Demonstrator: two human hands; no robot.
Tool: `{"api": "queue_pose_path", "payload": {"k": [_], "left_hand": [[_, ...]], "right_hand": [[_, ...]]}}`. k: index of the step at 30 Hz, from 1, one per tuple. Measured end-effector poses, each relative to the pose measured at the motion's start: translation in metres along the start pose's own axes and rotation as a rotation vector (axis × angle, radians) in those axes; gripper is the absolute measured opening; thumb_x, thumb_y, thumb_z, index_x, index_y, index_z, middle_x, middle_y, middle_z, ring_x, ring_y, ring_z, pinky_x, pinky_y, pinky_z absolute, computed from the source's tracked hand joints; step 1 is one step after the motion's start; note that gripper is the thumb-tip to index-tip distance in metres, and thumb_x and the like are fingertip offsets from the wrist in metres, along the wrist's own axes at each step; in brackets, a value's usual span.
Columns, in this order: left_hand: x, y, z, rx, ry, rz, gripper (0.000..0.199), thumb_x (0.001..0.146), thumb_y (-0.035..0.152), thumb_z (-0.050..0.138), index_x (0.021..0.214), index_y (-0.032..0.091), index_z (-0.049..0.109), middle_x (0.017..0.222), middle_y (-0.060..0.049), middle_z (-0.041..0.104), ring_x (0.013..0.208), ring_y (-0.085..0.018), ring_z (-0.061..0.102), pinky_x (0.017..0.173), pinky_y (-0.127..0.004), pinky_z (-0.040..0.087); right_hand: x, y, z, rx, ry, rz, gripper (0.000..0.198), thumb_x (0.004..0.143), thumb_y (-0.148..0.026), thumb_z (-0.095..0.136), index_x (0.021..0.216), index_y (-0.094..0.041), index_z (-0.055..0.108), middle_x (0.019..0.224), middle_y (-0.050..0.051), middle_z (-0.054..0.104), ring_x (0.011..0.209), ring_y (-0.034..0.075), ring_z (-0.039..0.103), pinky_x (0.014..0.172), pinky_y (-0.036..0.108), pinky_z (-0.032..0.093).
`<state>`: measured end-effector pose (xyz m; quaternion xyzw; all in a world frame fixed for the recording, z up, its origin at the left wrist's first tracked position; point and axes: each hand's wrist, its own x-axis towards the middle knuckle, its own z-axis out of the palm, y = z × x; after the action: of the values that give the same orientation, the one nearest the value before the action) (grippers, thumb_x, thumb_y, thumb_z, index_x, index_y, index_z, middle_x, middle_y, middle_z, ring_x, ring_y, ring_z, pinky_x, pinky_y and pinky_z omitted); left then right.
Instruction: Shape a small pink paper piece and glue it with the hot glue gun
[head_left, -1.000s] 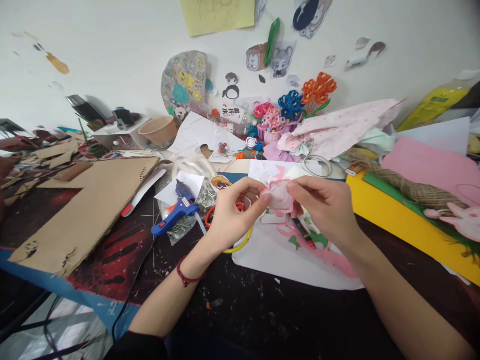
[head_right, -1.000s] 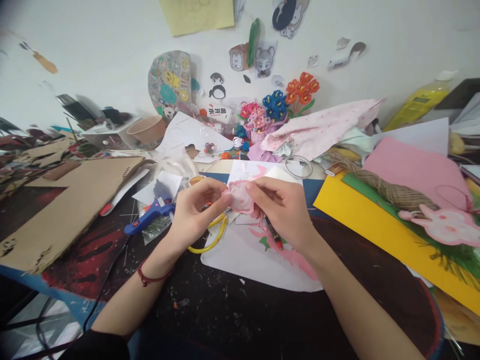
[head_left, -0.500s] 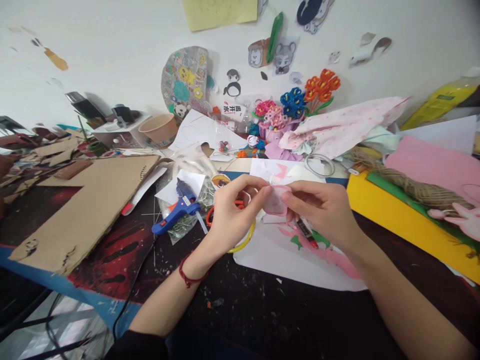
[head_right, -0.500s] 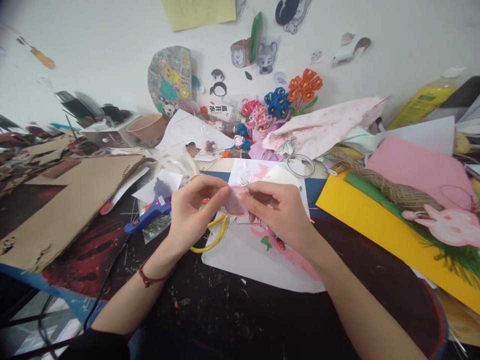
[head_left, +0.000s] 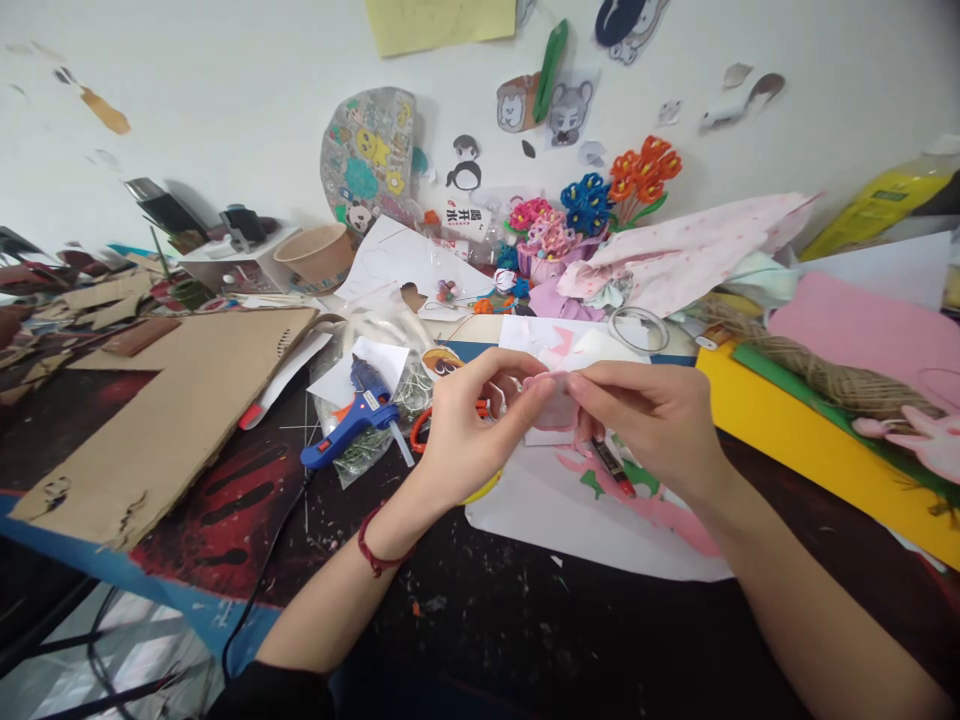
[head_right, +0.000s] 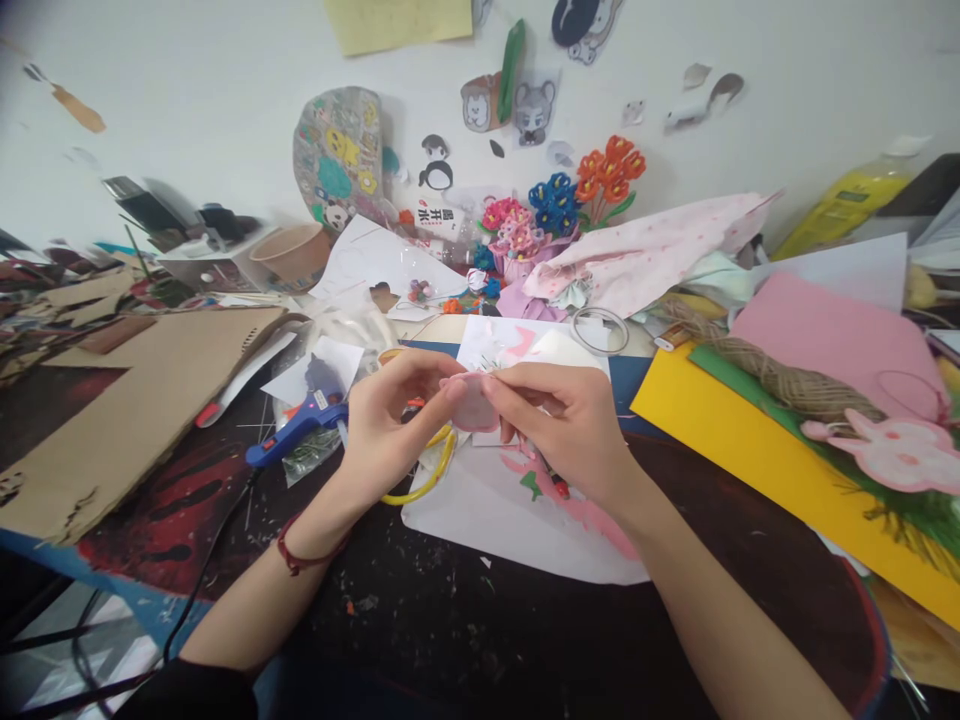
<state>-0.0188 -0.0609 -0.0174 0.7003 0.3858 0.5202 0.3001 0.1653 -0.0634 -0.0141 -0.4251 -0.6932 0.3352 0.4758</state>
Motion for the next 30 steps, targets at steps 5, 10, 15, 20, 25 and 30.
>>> {"api": "queue_pose_path", "payload": {"k": [5, 10, 15, 20, 25, 30], "left_hand": [[-0.0003, -0.0008, 0.0016, -0.024, 0.006, 0.024, 0.013, 0.089, 0.032, 0.068, 0.087, 0.019, 0.068, 0.079, 0.000, 0.067, 0.067, -0.009, 0.056, 0.060, -0.023, 0.047], [-0.0005, 0.0002, 0.0007, -0.024, -0.024, 0.002, 0.015, 0.089, 0.033, 0.067, 0.083, 0.019, 0.067, 0.075, 0.000, 0.065, 0.065, -0.009, 0.054, 0.058, -0.023, 0.046], [-0.0008, 0.0011, 0.0017, -0.085, -0.058, -0.066, 0.016, 0.088, 0.034, 0.068, 0.083, 0.019, 0.066, 0.077, -0.001, 0.067, 0.064, -0.009, 0.057, 0.056, -0.023, 0.047], [-0.0016, 0.0007, 0.0019, -0.094, -0.061, -0.034, 0.013, 0.090, 0.030, 0.065, 0.083, 0.019, 0.066, 0.080, -0.001, 0.067, 0.068, -0.010, 0.058, 0.061, -0.024, 0.049], [-0.0011, -0.0004, -0.0001, -0.064, -0.066, -0.009, 0.013, 0.090, 0.029, 0.065, 0.082, 0.019, 0.066, 0.078, -0.001, 0.067, 0.068, -0.010, 0.057, 0.061, -0.024, 0.048], [0.0002, -0.0010, -0.0013, -0.040, -0.077, -0.025, 0.012, 0.090, 0.028, 0.065, 0.082, 0.019, 0.066, 0.077, -0.001, 0.067, 0.066, -0.009, 0.057, 0.060, -0.023, 0.047]], "right_hand": [[-0.0022, -0.0020, 0.0002, -0.006, -0.010, 0.016, 0.026, 0.090, -0.035, 0.064, 0.069, -0.022, 0.071, 0.053, -0.002, 0.060, 0.048, 0.009, 0.053, 0.049, 0.025, 0.045], [-0.0033, -0.0018, 0.0010, -0.016, -0.017, 0.023, 0.032, 0.089, -0.035, 0.064, 0.061, -0.021, 0.067, 0.051, -0.002, 0.059, 0.046, 0.009, 0.053, 0.046, 0.024, 0.044], [-0.0032, -0.0008, 0.0025, -0.032, -0.019, 0.003, 0.034, 0.089, -0.033, 0.064, 0.057, -0.020, 0.064, 0.053, -0.002, 0.058, 0.046, 0.008, 0.052, 0.043, 0.023, 0.041], [-0.0037, 0.0003, 0.0036, -0.055, -0.016, 0.002, 0.032, 0.089, -0.031, 0.063, 0.059, -0.020, 0.064, 0.052, -0.002, 0.055, 0.047, 0.008, 0.052, 0.043, 0.022, 0.041], [-0.0017, 0.0014, 0.0025, -0.040, -0.069, 0.056, 0.022, 0.087, -0.035, 0.065, 0.071, -0.022, 0.072, 0.052, -0.003, 0.059, 0.044, 0.009, 0.053, 0.040, 0.022, 0.043], [-0.0012, 0.0020, 0.0007, -0.056, -0.124, 0.068, 0.028, 0.090, -0.036, 0.062, 0.067, -0.022, 0.070, 0.053, -0.002, 0.060, 0.047, 0.009, 0.055, 0.044, 0.023, 0.045]]}}
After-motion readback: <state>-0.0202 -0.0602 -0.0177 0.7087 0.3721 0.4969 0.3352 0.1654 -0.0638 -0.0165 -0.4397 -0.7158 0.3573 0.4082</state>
